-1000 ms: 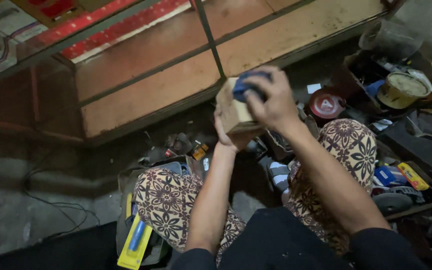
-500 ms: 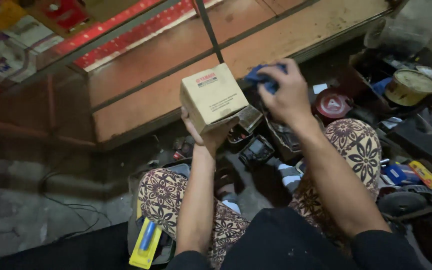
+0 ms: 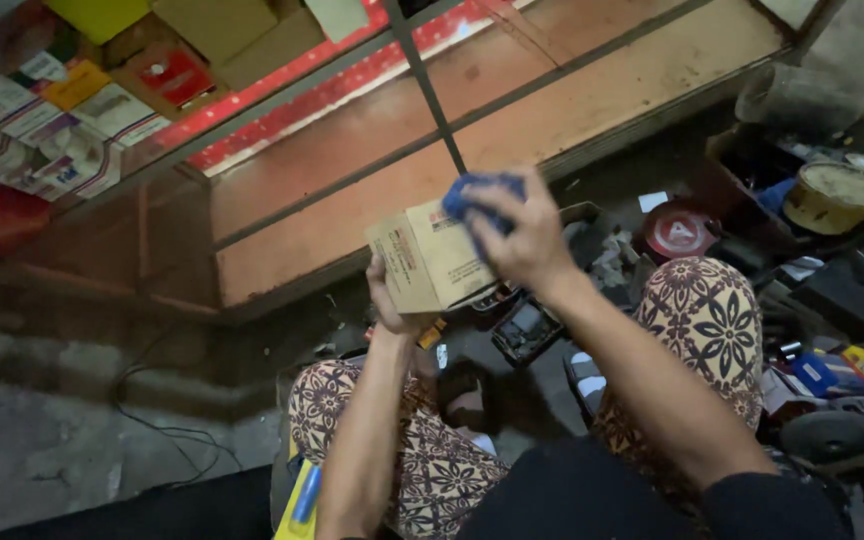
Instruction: The person sits on the floor and wipes a small cardboard box with a blue cloth, turning it over to clean all sides. After cleaning, the person places the box on a shelf and picks up a second, smaller red box to wipe with the cloth.
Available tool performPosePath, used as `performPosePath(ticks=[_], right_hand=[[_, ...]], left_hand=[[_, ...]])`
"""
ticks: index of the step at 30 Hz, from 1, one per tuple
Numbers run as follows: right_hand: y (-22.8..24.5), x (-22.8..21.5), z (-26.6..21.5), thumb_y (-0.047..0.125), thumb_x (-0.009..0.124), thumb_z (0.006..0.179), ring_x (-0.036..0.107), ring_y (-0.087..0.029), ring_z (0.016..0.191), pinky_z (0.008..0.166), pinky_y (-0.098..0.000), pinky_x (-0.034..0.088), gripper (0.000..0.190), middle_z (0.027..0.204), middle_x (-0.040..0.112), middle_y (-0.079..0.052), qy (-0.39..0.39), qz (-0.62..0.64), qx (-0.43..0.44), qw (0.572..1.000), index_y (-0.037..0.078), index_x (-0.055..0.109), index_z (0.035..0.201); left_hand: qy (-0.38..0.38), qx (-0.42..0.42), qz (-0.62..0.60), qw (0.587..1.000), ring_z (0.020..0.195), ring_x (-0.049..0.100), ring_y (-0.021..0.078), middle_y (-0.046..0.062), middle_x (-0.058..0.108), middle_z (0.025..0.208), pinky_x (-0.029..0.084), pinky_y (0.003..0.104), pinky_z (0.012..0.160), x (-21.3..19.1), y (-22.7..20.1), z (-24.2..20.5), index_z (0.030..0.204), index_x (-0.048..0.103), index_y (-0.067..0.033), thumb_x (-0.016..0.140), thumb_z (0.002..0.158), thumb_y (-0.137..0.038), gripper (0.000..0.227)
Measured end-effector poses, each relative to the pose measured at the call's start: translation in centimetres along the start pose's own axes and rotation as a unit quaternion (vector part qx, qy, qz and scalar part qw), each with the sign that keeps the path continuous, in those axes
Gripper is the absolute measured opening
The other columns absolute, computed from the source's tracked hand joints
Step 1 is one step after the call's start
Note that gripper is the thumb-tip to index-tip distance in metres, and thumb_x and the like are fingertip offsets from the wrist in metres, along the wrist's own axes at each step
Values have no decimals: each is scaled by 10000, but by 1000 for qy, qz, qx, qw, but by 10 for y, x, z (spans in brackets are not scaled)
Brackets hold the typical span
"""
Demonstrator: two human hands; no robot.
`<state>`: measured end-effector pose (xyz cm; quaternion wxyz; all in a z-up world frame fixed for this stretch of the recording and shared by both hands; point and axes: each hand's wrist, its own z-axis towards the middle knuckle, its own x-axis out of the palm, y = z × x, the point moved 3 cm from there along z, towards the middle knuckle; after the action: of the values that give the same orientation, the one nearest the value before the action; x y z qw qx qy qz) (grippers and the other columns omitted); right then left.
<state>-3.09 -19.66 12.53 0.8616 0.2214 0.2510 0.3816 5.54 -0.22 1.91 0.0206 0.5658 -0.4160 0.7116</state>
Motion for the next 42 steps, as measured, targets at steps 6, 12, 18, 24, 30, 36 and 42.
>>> performPosePath(ticks=[6,12,18,24,30,36,42], right_hand=[[-7,-7,-10,115,805,815,640,-384,1063,919,-435,550,337,1123,630,-202,-1,-50,56,997,112,739,1145],[-38,-8,-15,135,796,895,675,-358,1000,857,-412,572,245,1098,646,-171,-14,-54,102,993,129,750,1135],[-16,-6,-23,154,762,863,694,-352,1039,910,-409,575,283,1132,653,-169,39,30,57,997,130,731,1143],[-38,-15,-22,152,772,840,671,-381,960,815,-422,565,302,1103,630,-195,22,-62,152,986,124,756,1140],[-46,-10,-29,162,754,837,680,-355,974,844,-411,569,283,1067,648,-165,60,-9,134,989,140,774,1118],[-8,-16,-34,158,772,842,671,-356,994,852,-417,558,270,1083,644,-184,73,17,169,983,98,740,1103],[-2,-13,-35,115,783,814,694,-311,987,858,-388,575,282,1055,664,-149,160,126,87,975,141,765,1094]], left_hand=[[7,-8,-15,1000,1364,536,335,110,525,1535,446,526,1135,-5,24,9,1587,423,-162,593,902,-606,834],[18,-14,11,1000,1360,545,336,111,532,1513,465,541,1129,-5,39,8,1560,423,-136,586,890,-623,844],[16,17,18,1000,1385,535,331,135,526,1545,440,517,1171,-3,37,10,1602,423,-101,581,939,-617,855],[-12,-17,15,1000,1342,546,325,94,534,1522,457,546,1093,2,35,6,1572,419,-175,564,892,-650,841],[-27,-17,0,999,1368,531,337,100,514,1530,443,550,1132,-12,41,6,1580,414,-161,535,907,-663,849],[-75,-44,47,995,1366,529,343,134,511,1533,435,519,1156,-10,42,5,1566,416,-145,468,881,-703,886],[-50,-38,81,995,1356,554,314,123,539,1512,456,479,1162,6,46,10,1554,423,-121,489,890,-682,871]])
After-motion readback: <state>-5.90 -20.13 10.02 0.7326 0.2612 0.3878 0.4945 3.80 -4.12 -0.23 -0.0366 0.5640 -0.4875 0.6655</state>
